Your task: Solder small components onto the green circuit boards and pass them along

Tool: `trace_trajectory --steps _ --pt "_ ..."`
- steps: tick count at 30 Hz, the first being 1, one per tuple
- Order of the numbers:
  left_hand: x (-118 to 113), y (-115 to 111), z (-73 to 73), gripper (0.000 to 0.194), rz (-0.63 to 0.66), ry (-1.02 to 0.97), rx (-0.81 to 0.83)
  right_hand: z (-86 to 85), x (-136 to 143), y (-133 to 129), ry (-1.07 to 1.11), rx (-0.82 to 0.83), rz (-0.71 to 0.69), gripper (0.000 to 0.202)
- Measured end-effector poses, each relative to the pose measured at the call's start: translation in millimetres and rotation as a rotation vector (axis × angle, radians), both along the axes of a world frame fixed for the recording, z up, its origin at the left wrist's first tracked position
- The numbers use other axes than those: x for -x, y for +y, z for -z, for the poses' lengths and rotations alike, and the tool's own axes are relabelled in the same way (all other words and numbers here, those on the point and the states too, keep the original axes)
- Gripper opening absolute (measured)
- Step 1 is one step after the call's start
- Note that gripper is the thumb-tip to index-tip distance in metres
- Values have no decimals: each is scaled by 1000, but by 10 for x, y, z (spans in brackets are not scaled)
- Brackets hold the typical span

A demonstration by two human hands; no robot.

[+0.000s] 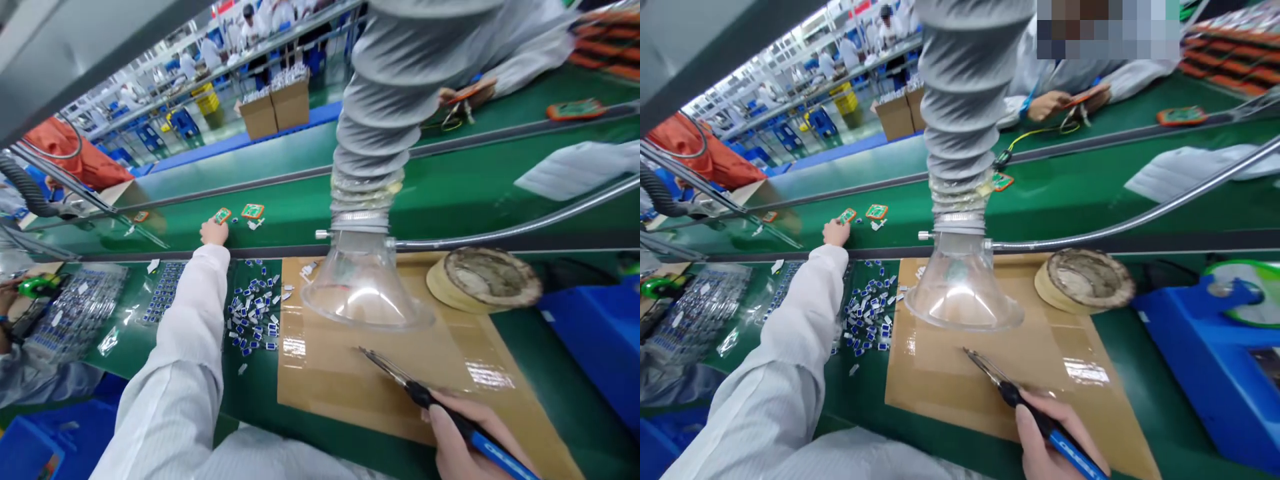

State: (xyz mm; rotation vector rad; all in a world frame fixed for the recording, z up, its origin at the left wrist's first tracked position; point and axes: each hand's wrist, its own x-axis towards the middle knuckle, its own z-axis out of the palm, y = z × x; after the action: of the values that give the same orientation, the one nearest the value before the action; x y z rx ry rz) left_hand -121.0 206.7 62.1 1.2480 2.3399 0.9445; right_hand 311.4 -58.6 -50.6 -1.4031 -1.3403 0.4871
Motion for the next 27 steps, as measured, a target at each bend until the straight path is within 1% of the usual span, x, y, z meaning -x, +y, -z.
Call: trace_trajectory --steps 2,3,6,8,10,11,13,14,16,18,19,20,21,22,23,24,25,26,27 --pt "69 25 -65 27 -98 16 28 -29 10 38 -49 -38 -26 18" --pt "89 30 -93 30 -126 5 43 -38 16 57 -65 -57 -39 16" --pt "129 32 -148 33 -104 -55 50 -39 29 91 -78 -92 -45 13" --pt "161 -8 -146 28 -84 -110 35 -16 34 83 -51 -90 -24 11" --pt "195 -134 -116 22 -93 -159 16 17 34 57 -3 -66 0 10" --pt "202 -244 -96 25 -101 -189 -2 35 32 41 23 -51 7 10" --pt "158 -564 -63 33 -81 -303 -53 63 28 14 77 -16 13 11" --pt "91 -765 -49 35 -38 -384 -73 70 28 4 105 -5 14 12" --pt "-151 -1198 -12 37 114 -562 -62 64 39 -2 165 -2 28 13" --pt "-521 -1588 66 39 311 -666 55 27 73 4 197 -4 37 15" --pt "-730 -1741 124 41 391 -708 130 -2 102 9 194 2 33 16" --pt "-935 -1862 191 40 460 -751 208 -35 138 15 185 9 19 17" --pt "-1120 -1953 260 39 523 -764 252 -68 181 19 173 15 -6 18" --pt "-1267 -2020 320 37 601 -705 258 -98 228 22 161 20 -41 20" --pt "-1366 -2074 365 35 662 -579 222 -122 276 23 150 27 -83 22" --pt "-1410 -2126 388 33 696 -415 171 -136 322 22 141 36 -136 24" --pt "-1398 -2183 387 31 697 -236 121 -140 363 19 123 51 -193 27" --pt "-1337 -2252 364 29 667 -81 95 -134 397 16 92 76 -256 29" --pt "-1241 -2337 326 28 621 27 108 -120 422 12 51 104 -318 31"
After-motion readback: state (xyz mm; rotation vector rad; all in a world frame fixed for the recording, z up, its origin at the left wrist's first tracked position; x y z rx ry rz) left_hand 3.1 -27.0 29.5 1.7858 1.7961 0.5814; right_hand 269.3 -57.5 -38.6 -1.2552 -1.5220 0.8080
